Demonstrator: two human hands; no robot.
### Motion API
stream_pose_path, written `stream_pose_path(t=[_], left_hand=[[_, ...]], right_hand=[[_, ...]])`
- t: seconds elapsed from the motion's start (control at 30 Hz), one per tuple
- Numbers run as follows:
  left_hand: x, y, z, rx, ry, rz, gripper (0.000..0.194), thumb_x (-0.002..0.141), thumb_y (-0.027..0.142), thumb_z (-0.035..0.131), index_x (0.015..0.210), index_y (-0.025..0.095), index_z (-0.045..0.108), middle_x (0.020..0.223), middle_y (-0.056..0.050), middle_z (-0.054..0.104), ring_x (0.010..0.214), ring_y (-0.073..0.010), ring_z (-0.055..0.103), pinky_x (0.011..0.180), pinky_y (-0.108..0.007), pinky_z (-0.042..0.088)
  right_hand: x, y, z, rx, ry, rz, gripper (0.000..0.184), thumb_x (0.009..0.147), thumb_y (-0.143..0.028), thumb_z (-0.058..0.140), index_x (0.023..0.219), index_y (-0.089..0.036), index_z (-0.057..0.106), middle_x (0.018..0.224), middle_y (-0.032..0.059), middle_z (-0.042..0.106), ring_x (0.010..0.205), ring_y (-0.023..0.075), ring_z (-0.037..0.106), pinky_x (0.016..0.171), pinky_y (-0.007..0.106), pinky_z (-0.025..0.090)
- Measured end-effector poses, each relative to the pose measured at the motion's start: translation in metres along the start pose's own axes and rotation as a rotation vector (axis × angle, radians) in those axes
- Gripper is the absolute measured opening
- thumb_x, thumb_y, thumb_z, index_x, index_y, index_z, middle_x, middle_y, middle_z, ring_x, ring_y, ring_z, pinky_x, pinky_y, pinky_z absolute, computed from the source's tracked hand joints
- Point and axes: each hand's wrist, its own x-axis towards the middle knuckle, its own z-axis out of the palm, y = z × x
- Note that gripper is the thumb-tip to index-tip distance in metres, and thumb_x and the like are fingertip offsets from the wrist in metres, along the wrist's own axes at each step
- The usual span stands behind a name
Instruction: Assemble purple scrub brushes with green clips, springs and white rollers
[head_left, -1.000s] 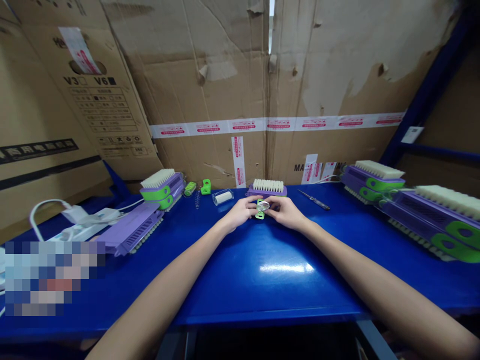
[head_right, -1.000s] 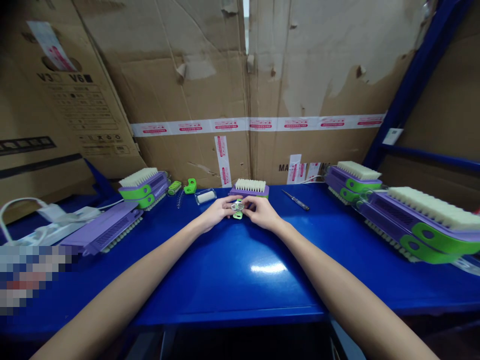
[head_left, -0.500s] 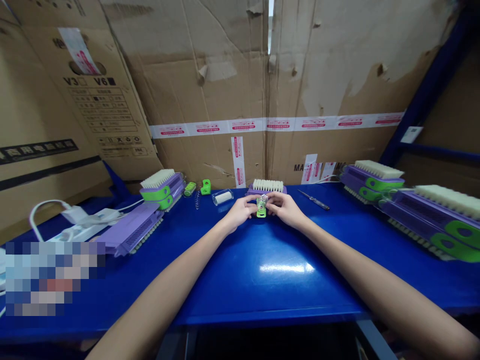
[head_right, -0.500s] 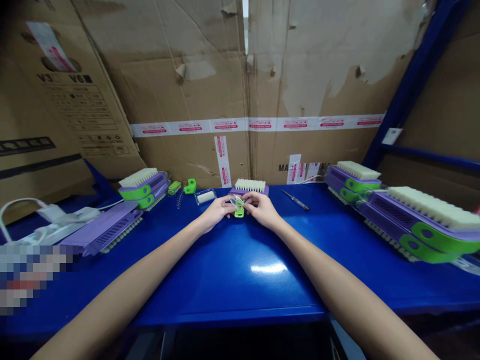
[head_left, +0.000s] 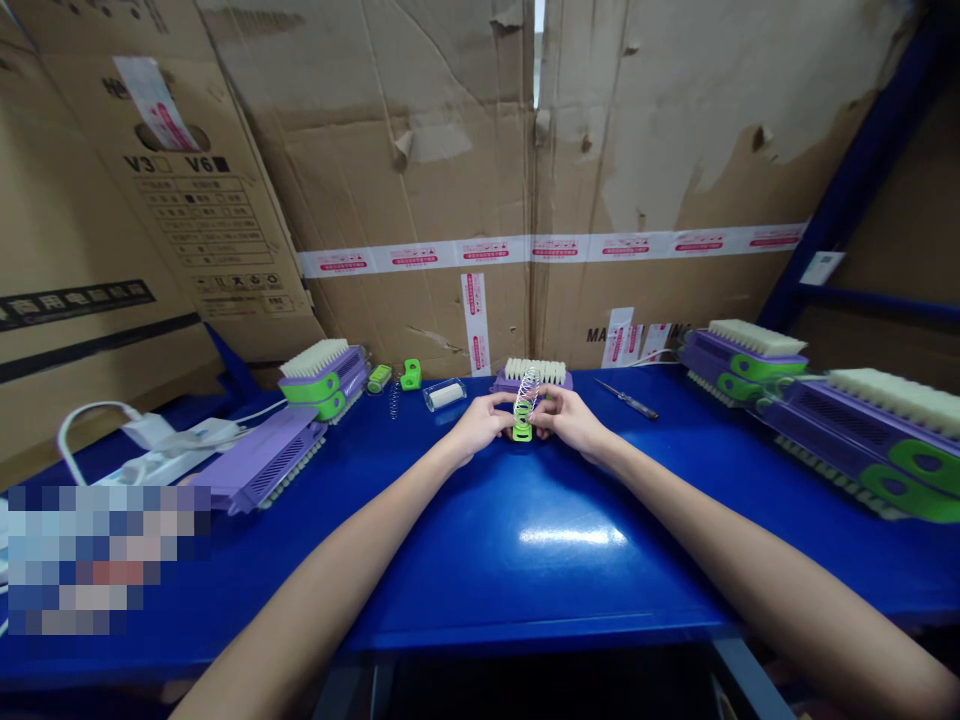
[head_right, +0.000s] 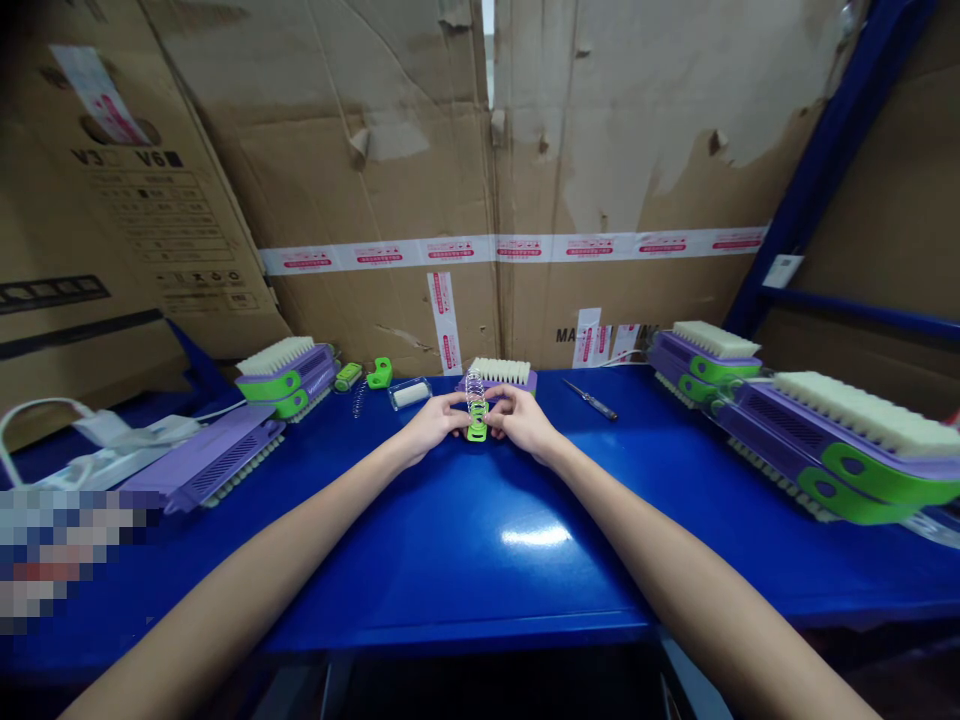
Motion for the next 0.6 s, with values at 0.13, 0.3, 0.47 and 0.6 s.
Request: stream_pose_path(t=[0.13, 0.3, 0.47, 0.6], left_hand=[[0.000, 0.000, -0.003, -0.003, -0.020, 0.004, 0.045, 0.068, 0.015, 0.064, 0.113, 0.011, 0.061, 0.063, 0.000, 0.064, 0.055, -0.0103, 0.054, 0.054, -0.022, 0.035], [-0.004, 0.002, -0.002, -0.117, -0.168, 0.007, 0.073, 0.059, 0.010, 0.074, 0.127, 0.009, 0.048, 0.074, -0.001, 0.066, 0.071, -0.0121, 0.061, 0.072, -0.026, 0.043], [-0.002, -0.002, 0.006, -0.027, -0.092, 0.050, 0.081, 0.050, 0.005, 0.080, 0.124, 0.006, 0.047, 0.069, 0.002, 0.062, 0.067, -0.0119, 0.061, 0.073, -0.029, 0.047], [-0.001, -0.005, 0.006, -0.039, -0.077, 0.064, 0.070, 0.050, 0.006, 0.082, 0.113, 0.007, 0.053, 0.077, -0.003, 0.067, 0.071, -0.0133, 0.063, 0.078, -0.033, 0.049]], right_hand=[[0.000, -0.002, 0.002, 0.004, 0.049, 0.033, 0.032, 0.061, -0.017, 0.065, 0.092, -0.016, 0.055, 0.049, -0.0058, 0.055, 0.044, 0.0102, 0.051, 0.044, 0.022, 0.045], [-0.001, -0.007, 0.002, 0.017, 0.144, 0.126, 0.032, 0.062, -0.010, 0.063, 0.094, -0.014, 0.058, 0.050, -0.0037, 0.056, 0.044, 0.0101, 0.051, 0.045, 0.023, 0.049], [-0.002, -0.008, 0.001, 0.004, 0.137, 0.144, 0.031, 0.065, -0.010, 0.062, 0.096, -0.012, 0.058, 0.049, -0.0033, 0.057, 0.044, 0.0100, 0.052, 0.046, 0.022, 0.050], [-0.001, -0.005, 0.000, -0.012, 0.090, 0.103, 0.024, 0.065, -0.013, 0.063, 0.089, -0.013, 0.060, 0.053, -0.0021, 0.060, 0.045, 0.0101, 0.053, 0.047, 0.022, 0.050]])
